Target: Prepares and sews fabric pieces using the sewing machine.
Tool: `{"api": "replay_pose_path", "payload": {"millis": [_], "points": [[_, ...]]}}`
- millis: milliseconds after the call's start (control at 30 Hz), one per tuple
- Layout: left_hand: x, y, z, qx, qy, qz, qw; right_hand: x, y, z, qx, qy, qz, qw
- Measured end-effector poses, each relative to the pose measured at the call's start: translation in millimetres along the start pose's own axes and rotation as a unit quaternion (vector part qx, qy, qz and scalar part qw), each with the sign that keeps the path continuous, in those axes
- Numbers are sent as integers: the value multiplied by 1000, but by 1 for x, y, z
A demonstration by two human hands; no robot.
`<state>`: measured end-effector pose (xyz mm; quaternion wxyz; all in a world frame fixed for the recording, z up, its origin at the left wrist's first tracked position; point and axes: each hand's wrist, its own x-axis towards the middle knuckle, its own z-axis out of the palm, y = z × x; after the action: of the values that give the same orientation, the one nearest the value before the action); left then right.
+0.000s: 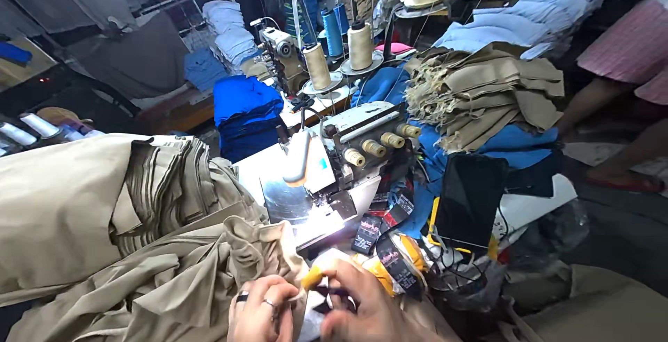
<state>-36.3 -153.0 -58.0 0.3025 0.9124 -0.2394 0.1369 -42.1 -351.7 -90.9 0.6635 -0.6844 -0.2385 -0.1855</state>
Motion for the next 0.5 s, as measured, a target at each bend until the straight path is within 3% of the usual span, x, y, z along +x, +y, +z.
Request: {"api": "replay_pose_path", "payload": {"millis": [67,167,267,367,433,500], "points": [[11,5,-14,49,-89,65,993,-3,-2,-5,-165,-58,-31,984],[34,-2,-39,155,-195,153,956,-18,11,-13,-212,-139,-5,967],[62,-22,-61,209,-226,225,925,-32,7,-34,-132,-182,63,972],[96,-44,-78,217,-168,273,922,-37,-1,-59,-24,-190,105,976],[121,-49,-89,146,-168,279,934,-41,0,-74,43,-173,104,979],[142,-45,-95,4,-236,232,944,-46,2,-85,87,-170,118,975]]}}
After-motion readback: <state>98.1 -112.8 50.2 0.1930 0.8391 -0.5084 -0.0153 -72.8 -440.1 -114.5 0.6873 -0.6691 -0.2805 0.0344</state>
